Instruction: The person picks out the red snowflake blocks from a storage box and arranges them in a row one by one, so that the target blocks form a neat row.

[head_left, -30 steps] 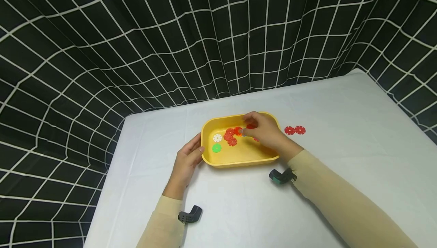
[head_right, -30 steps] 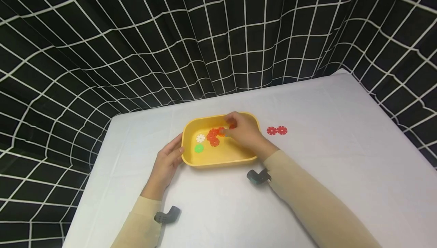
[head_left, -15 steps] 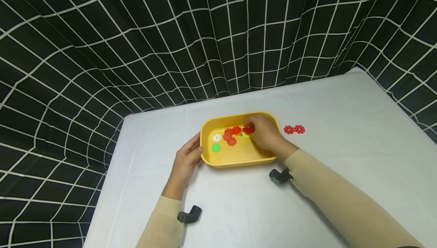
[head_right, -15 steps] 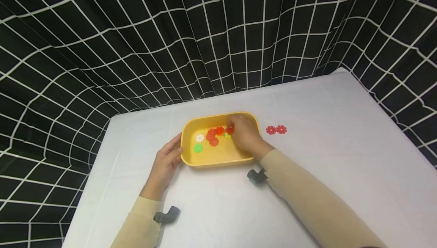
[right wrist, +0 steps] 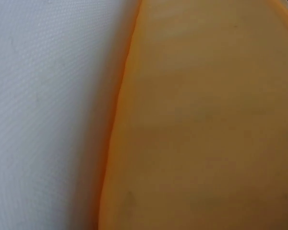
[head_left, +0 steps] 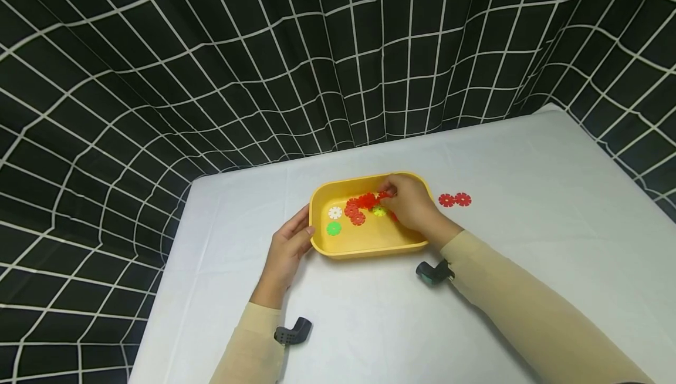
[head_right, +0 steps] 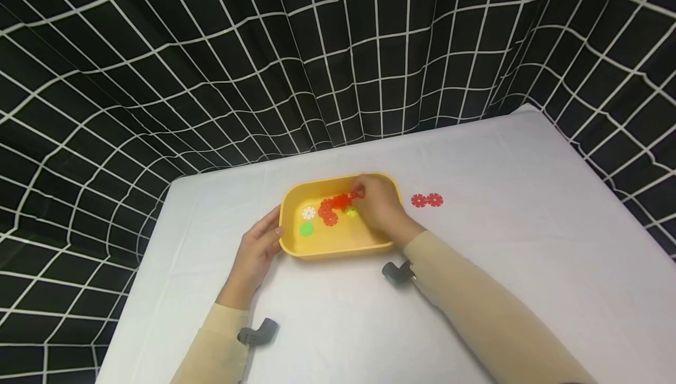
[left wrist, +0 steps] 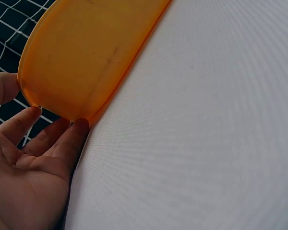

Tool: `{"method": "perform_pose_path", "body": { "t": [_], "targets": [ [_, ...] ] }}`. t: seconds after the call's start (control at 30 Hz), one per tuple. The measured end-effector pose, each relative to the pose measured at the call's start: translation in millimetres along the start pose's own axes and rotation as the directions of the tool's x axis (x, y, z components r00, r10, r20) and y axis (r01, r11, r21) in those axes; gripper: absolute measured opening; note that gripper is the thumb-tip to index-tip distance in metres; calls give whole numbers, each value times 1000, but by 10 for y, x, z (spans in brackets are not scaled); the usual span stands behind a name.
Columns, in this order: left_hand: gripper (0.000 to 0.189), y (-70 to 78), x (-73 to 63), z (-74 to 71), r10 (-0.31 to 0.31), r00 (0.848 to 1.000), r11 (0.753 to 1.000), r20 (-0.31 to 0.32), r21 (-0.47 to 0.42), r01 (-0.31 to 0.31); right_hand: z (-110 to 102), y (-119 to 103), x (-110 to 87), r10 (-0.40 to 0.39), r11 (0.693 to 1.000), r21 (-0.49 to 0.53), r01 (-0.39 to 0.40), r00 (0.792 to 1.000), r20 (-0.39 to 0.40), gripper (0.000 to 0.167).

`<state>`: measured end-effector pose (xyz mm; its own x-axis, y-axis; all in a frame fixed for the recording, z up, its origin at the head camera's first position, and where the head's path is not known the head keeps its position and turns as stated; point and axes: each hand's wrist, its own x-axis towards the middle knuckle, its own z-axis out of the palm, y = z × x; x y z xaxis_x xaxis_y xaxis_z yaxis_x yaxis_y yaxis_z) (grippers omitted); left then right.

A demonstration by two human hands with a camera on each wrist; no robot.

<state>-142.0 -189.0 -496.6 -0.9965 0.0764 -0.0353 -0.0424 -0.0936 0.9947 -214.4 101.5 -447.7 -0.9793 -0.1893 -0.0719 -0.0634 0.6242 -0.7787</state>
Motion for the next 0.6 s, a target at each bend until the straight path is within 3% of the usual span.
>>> {"method": "perform_pose_path", "body": {
  "t": [0.33,0.6],
  "targets": [
    [55,12,-8,1,0,1000,1000,-2,16,0,-24,3,-15,-1,988,152,1,1000,4,18],
    [54,0,-3,5,0,1000,1000,-8,17,0,-33,15,-39,-14,956,295,11,1000,9,20]
  ]
}}
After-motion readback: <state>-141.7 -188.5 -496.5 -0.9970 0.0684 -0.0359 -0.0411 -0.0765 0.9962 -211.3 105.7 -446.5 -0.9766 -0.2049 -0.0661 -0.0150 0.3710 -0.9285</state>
